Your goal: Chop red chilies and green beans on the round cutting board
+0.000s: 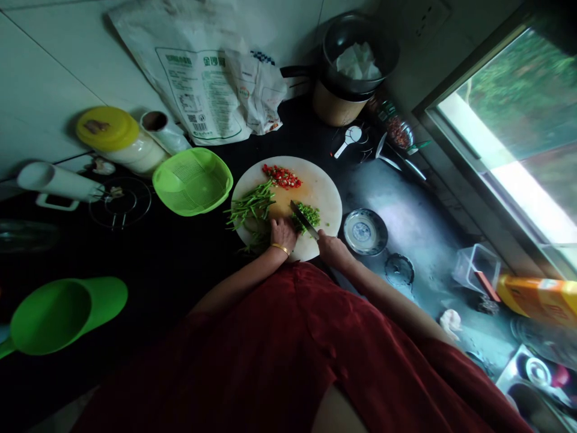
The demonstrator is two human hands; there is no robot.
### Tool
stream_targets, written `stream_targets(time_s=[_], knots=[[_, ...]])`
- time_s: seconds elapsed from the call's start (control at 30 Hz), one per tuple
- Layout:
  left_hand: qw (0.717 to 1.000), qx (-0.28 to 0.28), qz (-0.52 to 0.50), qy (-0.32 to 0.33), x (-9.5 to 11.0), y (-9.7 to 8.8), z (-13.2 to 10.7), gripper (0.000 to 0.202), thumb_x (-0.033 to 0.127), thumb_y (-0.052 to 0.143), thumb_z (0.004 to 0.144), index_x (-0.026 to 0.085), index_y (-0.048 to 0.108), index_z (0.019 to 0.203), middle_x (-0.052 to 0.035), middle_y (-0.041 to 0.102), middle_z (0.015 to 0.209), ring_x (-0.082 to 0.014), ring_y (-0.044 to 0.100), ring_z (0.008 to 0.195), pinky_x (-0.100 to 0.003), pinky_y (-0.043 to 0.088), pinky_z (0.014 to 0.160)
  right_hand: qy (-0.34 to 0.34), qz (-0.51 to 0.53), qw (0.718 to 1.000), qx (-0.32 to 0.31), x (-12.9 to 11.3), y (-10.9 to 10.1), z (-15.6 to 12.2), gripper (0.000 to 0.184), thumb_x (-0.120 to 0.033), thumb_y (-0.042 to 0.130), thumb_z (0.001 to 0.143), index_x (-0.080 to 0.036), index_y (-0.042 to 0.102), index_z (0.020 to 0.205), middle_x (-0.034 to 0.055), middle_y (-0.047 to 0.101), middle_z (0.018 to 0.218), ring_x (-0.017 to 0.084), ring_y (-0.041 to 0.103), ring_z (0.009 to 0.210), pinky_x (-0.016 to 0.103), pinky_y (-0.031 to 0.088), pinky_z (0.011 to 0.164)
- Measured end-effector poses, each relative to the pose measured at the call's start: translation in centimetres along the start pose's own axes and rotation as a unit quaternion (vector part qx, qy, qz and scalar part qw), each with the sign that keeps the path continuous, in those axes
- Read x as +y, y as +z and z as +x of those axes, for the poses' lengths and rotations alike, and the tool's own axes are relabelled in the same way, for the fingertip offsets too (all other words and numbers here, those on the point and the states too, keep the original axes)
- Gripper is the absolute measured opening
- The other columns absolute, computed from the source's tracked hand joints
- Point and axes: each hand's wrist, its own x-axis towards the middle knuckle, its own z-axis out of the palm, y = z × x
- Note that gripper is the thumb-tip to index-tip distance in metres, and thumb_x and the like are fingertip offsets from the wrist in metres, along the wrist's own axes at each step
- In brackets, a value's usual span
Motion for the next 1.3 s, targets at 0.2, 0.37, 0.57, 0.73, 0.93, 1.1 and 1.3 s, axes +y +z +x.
stream_targets(time_s=[0.2, 0.37, 0.57, 0.73, 0.93, 1.1, 1.3], knots=[[1.000, 0.009, -0.007, 0.008, -0.1, 1.3, 0.5, 0.045, 0.038, 0.040, 0.095, 0.006, 0.056, 0.122, -0.0203, 0.058, 0.114, -0.0290, 0.045, 0.106, -0.040, 0.033, 0.089, -0.018, -0.016, 1.000, -0.007, -0.7, 0.0, 3.0, 0.030, -0.011, 0.036, 0.090, -0.008, 0.044, 0.119, 0.0178, 0.066, 0.100, 0.026, 0.065, 0.097, 0.033, 0.047, 0.079], [0.999, 0.025, -0.031, 0.005, -0.1, 1.3, 0.3, 0.042, 0.034, 0.037, 0.096, 0.007, 0.057, 0.121, -0.0196, 0.058, 0.114, -0.0288, 0.047, 0.108, -0.041, 0.032, 0.092, 0.009, 0.031, 0.999, 0.027, -1.5, 0.4, 3.6, 0.029, -0.014, 0.028, 0.095, -0.007, 0.043, 0.119, 0.0162, 0.067, 0.097, 0.025, 0.066, 0.093, 0.033, 0.046, 0.077], [1.000, 0.006, -0.028, -0.001, -0.1, 0.5, 0.1, 0.044, 0.039, 0.039, 0.096, 0.010, 0.056, 0.123, -0.0201, 0.058, 0.120, -0.0308, 0.048, 0.108, -0.045, 0.032, 0.094, 0.001, 0.000, 1.000, 0.014, -0.8, -1.2, 0.9, 0.025, -0.020, 0.030, 0.097, -0.011, 0.043, 0.116, 0.0135, 0.067, 0.092, 0.024, 0.067, 0.089, 0.030, 0.045, 0.072], [1.000, 0.012, -0.025, 0.004, -0.2, 1.0, 0.5, 0.048, 0.039, 0.035, 0.097, 0.003, 0.058, 0.119, -0.0227, 0.059, 0.114, -0.0310, 0.049, 0.105, -0.044, 0.032, 0.090, -0.006, -0.036, 0.999, -0.024, -1.3, -1.8, 0.6, 0.026, -0.017, 0.034, 0.094, -0.012, 0.045, 0.117, 0.0146, 0.067, 0.094, 0.025, 0.067, 0.092, 0.031, 0.047, 0.073], [0.999, 0.002, -0.038, 0.000, -0.1, 1.4, 0.7, 0.046, 0.039, 0.040, 0.095, 0.005, 0.058, 0.121, -0.0216, 0.059, 0.114, -0.0306, 0.045, 0.106, -0.043, 0.030, 0.091, 0.001, -0.033, 0.999, -0.018, -2.7, -0.6, 3.1, 0.036, -0.008, 0.034, 0.088, -0.010, 0.044, 0.122, 0.0175, 0.066, 0.097, 0.028, 0.066, 0.095, 0.036, 0.048, 0.078], [0.999, 0.007, -0.040, -0.005, -0.2, 0.9, 0.2, 0.048, 0.036, 0.028, 0.098, 0.006, 0.057, 0.122, -0.0201, 0.059, 0.114, -0.0295, 0.045, 0.107, -0.042, 0.031, 0.093, 0.000, 0.004, 1.000, 0.023, -2.3, 0.7, 4.0, 0.038, -0.009, 0.029, 0.090, -0.007, 0.043, 0.124, 0.0182, 0.066, 0.095, 0.028, 0.065, 0.093, 0.038, 0.048, 0.078], [0.998, 0.030, -0.056, -0.025, -0.4, -0.8, -1.3, 0.066, 0.044, 0.036, 0.095, 0.000, 0.031, 0.144, -0.0232, 0.054, 0.120, -0.0317, 0.046, 0.110, -0.044, 0.028, 0.098, -0.027, 0.019, 0.997, 0.067, -0.6, -0.3, 2.4, 0.032, -0.018, 0.027, 0.096, -0.006, 0.043, 0.121, 0.0184, 0.065, 0.099, 0.026, 0.064, 0.093, 0.034, 0.046, 0.079]])
